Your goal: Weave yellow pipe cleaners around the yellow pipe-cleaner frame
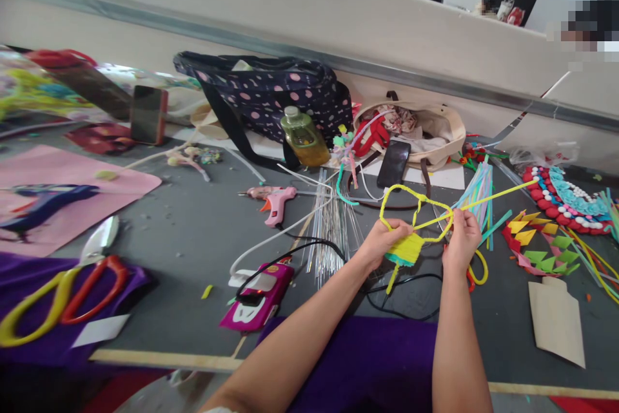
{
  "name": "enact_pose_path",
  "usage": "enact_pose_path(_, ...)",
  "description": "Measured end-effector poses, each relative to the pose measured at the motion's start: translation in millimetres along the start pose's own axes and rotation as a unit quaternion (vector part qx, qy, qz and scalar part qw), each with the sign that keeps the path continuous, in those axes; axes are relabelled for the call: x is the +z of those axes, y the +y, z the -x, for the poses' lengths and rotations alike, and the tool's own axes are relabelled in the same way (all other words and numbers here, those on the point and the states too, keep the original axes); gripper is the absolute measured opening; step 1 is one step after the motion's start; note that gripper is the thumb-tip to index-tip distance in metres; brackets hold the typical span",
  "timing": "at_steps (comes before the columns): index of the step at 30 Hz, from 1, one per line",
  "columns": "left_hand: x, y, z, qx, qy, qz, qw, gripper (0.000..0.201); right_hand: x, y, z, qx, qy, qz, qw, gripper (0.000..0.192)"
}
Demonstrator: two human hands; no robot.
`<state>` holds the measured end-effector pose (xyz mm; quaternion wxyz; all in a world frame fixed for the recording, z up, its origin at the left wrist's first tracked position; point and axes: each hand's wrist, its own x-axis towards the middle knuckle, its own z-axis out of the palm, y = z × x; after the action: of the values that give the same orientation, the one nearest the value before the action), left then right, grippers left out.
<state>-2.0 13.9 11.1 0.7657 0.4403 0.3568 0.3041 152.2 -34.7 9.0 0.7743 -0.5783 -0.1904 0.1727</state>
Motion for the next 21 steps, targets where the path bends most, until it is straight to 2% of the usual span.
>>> enact_pose_path(21,-1.2,1.7,0.3,0.001,-0.016,0.003,1.000,0.020,-1.2,3.2,-1.8,-0.014,-0.001,0.023,1.000,0.034)
